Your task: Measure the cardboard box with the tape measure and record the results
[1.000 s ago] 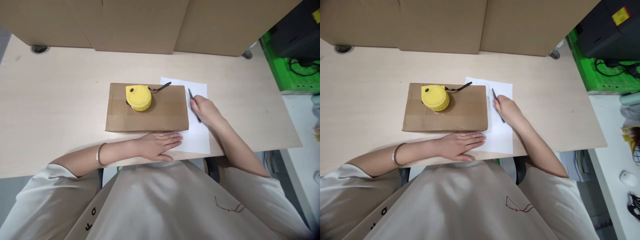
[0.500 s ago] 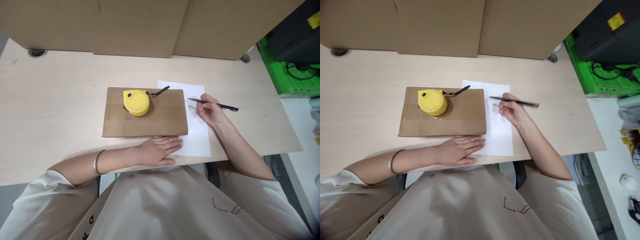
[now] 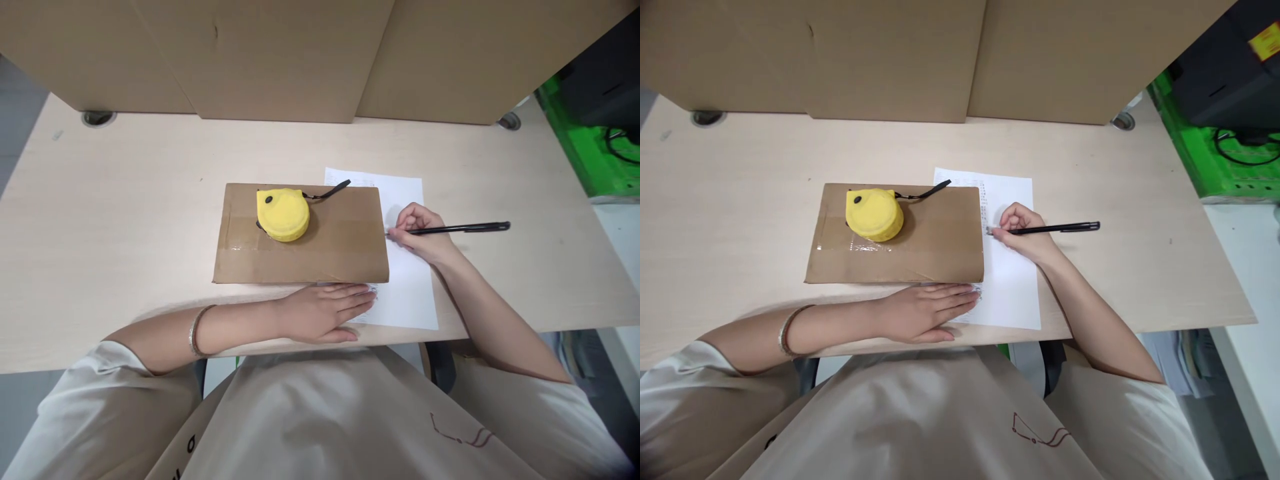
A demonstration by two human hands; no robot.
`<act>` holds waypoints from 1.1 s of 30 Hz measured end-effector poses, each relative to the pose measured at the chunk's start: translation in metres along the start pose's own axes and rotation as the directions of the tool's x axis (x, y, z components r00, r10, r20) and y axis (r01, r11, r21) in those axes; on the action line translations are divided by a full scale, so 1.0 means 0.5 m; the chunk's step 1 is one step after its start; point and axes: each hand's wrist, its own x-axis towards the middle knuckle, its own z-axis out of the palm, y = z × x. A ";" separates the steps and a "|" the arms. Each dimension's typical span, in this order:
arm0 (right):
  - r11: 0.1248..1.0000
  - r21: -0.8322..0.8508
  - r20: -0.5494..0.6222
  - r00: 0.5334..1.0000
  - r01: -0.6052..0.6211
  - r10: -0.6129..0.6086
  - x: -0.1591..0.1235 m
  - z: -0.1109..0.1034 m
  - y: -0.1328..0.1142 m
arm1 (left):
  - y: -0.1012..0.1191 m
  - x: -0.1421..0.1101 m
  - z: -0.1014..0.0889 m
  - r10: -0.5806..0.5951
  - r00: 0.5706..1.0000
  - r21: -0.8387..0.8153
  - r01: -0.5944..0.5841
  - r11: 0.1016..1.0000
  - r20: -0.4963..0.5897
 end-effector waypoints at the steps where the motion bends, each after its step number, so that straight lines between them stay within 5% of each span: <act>1: 1.000 -0.012 0.017 1.000 -0.021 0.021 0.000 -0.001 -0.002 | -0.001 0.000 0.001 0.009 1.000 0.000 -0.009 1.000 -0.009; 8: 0.988 -0.097 0.065 0.990 -0.117 0.123 0.001 -0.001 -0.008 | -0.003 -0.002 0.012 0.015 0.999 0.015 -0.014 1.000 -0.038; 33: 0.979 -0.171 0.118 0.985 -0.106 0.128 0.000 -0.002 -0.015 | 0.007 0.001 0.004 0.005 0.999 0.061 -0.003 0.998 -0.036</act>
